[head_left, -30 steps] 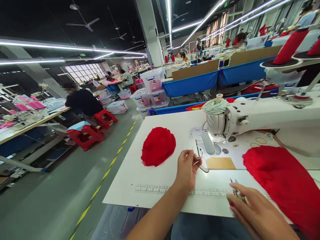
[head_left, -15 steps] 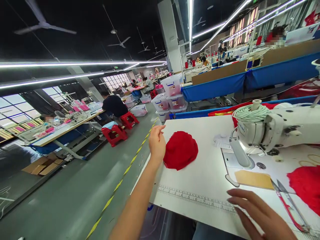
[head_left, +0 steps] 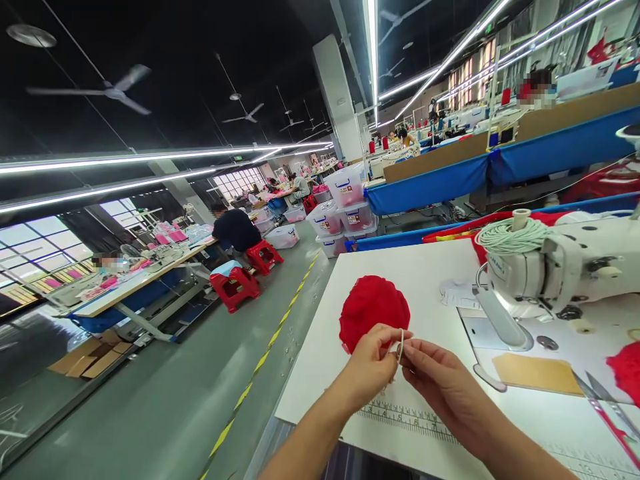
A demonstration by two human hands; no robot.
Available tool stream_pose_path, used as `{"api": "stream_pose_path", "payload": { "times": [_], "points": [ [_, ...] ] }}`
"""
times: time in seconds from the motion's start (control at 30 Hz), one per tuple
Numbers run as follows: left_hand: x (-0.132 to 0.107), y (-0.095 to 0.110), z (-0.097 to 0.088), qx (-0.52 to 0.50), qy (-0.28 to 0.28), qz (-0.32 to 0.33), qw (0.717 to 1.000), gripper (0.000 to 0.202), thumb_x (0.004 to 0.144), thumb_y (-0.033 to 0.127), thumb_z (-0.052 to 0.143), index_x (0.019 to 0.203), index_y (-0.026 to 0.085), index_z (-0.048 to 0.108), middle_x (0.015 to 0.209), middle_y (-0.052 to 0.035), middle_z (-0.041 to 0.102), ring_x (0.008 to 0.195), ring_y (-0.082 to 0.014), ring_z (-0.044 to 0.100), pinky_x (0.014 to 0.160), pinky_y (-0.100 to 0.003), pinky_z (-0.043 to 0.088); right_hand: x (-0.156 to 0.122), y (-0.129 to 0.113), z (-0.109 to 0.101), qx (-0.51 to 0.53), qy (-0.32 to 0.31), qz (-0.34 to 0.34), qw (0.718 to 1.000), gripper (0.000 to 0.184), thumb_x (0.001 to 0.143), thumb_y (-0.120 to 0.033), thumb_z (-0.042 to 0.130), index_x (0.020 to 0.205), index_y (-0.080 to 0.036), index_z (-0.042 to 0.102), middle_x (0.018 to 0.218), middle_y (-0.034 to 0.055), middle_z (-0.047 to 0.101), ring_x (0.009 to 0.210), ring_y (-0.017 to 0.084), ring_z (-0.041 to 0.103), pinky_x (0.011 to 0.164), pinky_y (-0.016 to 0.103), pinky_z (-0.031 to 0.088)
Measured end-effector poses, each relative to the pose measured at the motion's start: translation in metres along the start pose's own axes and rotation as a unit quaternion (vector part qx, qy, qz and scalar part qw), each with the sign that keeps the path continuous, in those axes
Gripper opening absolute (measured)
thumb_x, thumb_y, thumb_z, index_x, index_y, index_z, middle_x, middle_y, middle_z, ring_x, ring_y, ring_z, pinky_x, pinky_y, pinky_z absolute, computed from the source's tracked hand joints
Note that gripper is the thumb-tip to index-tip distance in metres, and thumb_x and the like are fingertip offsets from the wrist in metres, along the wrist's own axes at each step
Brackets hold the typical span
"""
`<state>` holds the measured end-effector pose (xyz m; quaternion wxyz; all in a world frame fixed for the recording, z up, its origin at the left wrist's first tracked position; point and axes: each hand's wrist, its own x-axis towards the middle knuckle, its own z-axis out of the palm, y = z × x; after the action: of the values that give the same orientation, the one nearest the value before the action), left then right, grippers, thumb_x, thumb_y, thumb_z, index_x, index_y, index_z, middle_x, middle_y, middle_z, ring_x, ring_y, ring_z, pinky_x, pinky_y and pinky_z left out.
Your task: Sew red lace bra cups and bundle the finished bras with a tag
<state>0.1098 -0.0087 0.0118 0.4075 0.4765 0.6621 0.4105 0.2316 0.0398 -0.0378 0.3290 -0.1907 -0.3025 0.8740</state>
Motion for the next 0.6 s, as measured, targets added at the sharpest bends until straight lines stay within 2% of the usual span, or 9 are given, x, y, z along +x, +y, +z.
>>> {"api": "stream_pose_path", "payload": {
  "times": [0.07,0.13,0.23,0.3,0.37,0.4,0.5,0.53,0.6],
  "points": [
    [-0.001,-0.005,-0.001,0.023,-0.008,-0.009,1.0,0.037,0.071,0.013,0.052,0.105,0.02,0.066,0.112,-0.007,0.057,0.059,-0.0063,0.046,0.051,-0.023,0.037,-0.002,0.005,0.002,0.016,-0.006,0.007,1.0,0.027,0.07,-0.042,0.083,0.075,-0.017,0.074,0.075,0.0004,0.063,0.076,0.012,0.053,0.078,0.02,0.047],
    [0.0,-0.005,-0.004,0.017,-0.017,-0.027,0.999,0.035,0.069,0.013,0.057,0.103,0.019,0.064,0.102,-0.0046,0.058,0.056,-0.0049,0.042,0.051,-0.022,0.036,-0.003,0.005,0.003,0.038,-0.022,0.0,0.999,0.025,0.073,-0.04,0.081,0.073,-0.016,0.073,0.074,0.0012,0.063,0.079,0.013,0.054,0.08,0.021,0.048],
    [0.004,-0.005,-0.01,-0.041,-0.071,-0.061,0.995,0.033,0.067,0.019,0.066,0.1,0.019,0.063,0.092,-0.0007,0.054,0.059,-0.005,0.041,0.052,-0.02,0.036,-0.004,-0.001,0.0,0.103,-0.041,-0.039,0.993,0.022,0.076,-0.037,0.078,0.071,-0.016,0.072,0.078,0.003,0.064,0.083,0.015,0.055,0.077,0.02,0.05],
    [0.005,-0.008,-0.009,-0.089,-0.136,-0.074,0.984,0.037,0.066,0.023,0.072,0.102,0.019,0.063,0.091,-0.0009,0.052,0.065,-0.0067,0.044,0.053,-0.019,0.037,-0.004,-0.005,-0.004,0.141,-0.035,-0.042,0.988,0.018,0.071,-0.03,0.081,0.078,-0.015,0.074,0.07,0.0016,0.061,0.069,0.011,0.054,0.064,0.017,0.051],
    [0.002,-0.013,-0.004,-0.14,-0.184,-0.074,0.97,0.041,0.066,0.028,0.077,0.104,0.019,0.062,0.095,-0.0032,0.054,0.071,-0.0091,0.05,0.057,-0.021,0.042,-0.003,-0.008,-0.009,0.166,-0.01,-0.027,0.986,0.029,0.063,-0.02,0.086,0.088,-0.013,0.075,0.059,-0.0031,0.055,0.049,0.004,0.042,0.047,0.01,0.044],
    [-0.002,-0.017,0.0,-0.174,-0.173,-0.067,0.967,0.042,0.066,0.03,0.078,0.103,0.02,0.061,0.1,-0.0047,0.055,0.079,-0.0112,0.053,0.063,-0.023,0.045,-0.003,-0.01,-0.012,0.175,0.002,-0.018,0.984,0.035,0.06,-0.015,0.088,0.092,-0.013,0.075,0.057,-0.0048,0.054,0.044,0.001,0.036,0.041,0.007,0.039],
    [-0.015,-0.026,0.018,-0.302,-0.052,-0.048,0.951,0.044,0.068,0.04,0.079,0.101,0.024,0.055,0.118,-0.0065,0.051,0.108,-0.019,0.053,0.078,-0.03,0.051,-0.002,-0.013,-0.014,0.198,0.026,-0.005,0.98,0.04,0.056,-0.011,0.089,0.093,-0.013,0.073,0.062,-0.0052,0.057,0.041,-0.002,0.03,0.034,0.002,0.032],
    [-0.019,-0.028,0.024,-0.334,-0.033,-0.056,0.94,0.046,0.07,0.045,0.077,0.103,0.026,0.053,0.121,-0.0064,0.049,0.11,-0.0204,0.053,0.076,-0.031,0.052,-0.003,-0.013,-0.014,0.202,0.027,0.003,0.979,0.04,0.056,-0.011,0.089,0.093,-0.013,0.073,0.062,-0.0052,0.057,0.041,-0.002,0.031,0.033,0.001,0.031],
    [-0.024,-0.033,0.033,-0.352,-0.061,-0.078,0.931,0.052,0.071,0.053,0.074,0.109,0.028,0.05,0.119,-0.0061,0.052,0.092,-0.0178,0.06,0.065,-0.029,0.05,-0.004,-0.013,-0.01,0.204,0.029,0.03,0.978,0.04,0.054,-0.01,0.09,0.09,-0.013,0.073,0.063,-0.0049,0.058,0.04,-0.002,0.031,0.033,0.001,0.033]
  ]
}}
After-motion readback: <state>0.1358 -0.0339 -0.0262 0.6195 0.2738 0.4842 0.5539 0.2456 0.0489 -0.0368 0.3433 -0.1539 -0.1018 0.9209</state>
